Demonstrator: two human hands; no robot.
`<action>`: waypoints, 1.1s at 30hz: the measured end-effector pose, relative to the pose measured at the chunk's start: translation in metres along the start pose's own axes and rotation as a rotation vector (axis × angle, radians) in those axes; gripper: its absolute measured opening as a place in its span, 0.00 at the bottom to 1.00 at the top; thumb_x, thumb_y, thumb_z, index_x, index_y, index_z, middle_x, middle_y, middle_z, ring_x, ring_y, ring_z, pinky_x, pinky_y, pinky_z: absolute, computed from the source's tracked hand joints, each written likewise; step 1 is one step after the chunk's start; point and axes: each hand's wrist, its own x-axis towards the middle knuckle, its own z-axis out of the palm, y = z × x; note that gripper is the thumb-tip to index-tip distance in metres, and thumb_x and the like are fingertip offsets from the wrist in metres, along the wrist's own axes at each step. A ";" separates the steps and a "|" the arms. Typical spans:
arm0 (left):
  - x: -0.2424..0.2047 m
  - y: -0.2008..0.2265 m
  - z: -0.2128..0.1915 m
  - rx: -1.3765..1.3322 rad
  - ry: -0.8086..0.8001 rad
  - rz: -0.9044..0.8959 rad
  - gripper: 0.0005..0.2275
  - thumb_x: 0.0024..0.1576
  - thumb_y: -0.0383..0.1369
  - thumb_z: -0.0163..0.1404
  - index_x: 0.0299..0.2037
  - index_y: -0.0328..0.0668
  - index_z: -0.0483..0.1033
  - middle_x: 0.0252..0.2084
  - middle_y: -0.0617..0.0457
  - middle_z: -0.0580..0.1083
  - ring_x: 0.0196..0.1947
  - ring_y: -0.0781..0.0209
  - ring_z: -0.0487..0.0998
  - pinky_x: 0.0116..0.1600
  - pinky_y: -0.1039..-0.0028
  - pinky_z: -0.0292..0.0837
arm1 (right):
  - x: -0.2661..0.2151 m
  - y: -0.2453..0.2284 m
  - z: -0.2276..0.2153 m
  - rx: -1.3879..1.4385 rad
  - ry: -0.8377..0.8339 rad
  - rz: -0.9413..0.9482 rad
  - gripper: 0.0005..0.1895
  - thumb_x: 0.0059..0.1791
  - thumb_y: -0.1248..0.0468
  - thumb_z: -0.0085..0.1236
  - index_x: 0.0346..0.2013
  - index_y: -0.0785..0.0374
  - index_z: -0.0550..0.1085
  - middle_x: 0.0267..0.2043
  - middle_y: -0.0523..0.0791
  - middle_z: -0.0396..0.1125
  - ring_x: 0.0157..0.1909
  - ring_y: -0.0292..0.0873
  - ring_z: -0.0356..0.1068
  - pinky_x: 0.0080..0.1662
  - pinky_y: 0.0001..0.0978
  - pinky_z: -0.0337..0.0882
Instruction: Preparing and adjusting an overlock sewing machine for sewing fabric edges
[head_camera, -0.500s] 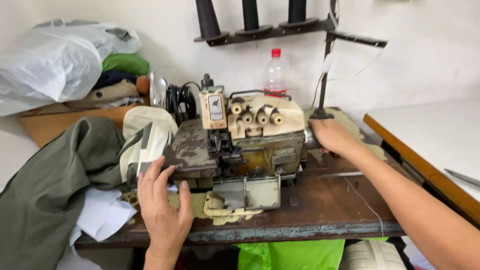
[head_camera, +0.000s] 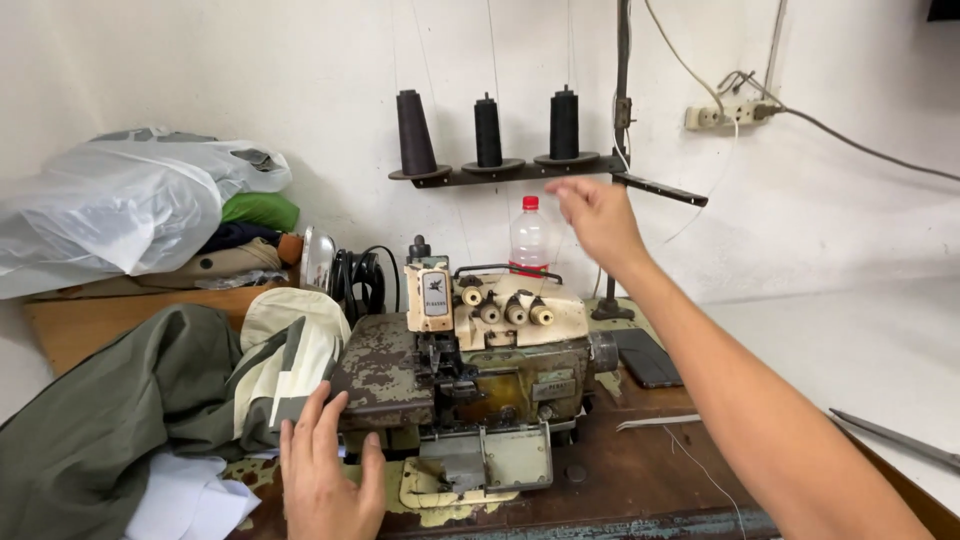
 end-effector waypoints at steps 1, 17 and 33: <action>-0.001 -0.003 0.003 0.009 0.005 0.001 0.23 0.56 0.36 0.50 0.62 0.42 0.69 0.70 0.50 0.66 0.69 0.49 0.66 0.74 0.44 0.51 | -0.015 -0.002 0.002 -0.183 -0.043 -0.054 0.14 0.57 0.64 0.47 0.52 0.64 0.78 0.18 0.40 0.61 0.16 0.32 0.47 0.19 0.23 0.48; -0.001 -0.014 0.011 0.113 -0.041 -0.036 0.23 0.54 0.41 0.53 0.61 0.48 0.73 0.69 0.52 0.67 0.71 0.51 0.64 0.74 0.38 0.49 | -0.087 0.036 -0.016 -0.418 0.091 -0.249 0.28 0.53 0.62 0.49 0.69 0.65 0.64 0.65 0.51 0.57 0.48 0.41 0.67 0.56 0.35 0.70; 0.000 0.006 -0.009 0.022 -0.065 0.127 0.23 0.62 0.37 0.47 0.66 0.34 0.64 0.74 0.40 0.60 0.77 0.41 0.54 0.76 0.34 0.35 | -0.102 0.038 -0.019 -0.522 -0.110 0.629 0.29 0.58 0.47 0.32 0.67 0.55 0.66 0.70 0.46 0.62 0.72 0.47 0.58 0.73 0.47 0.53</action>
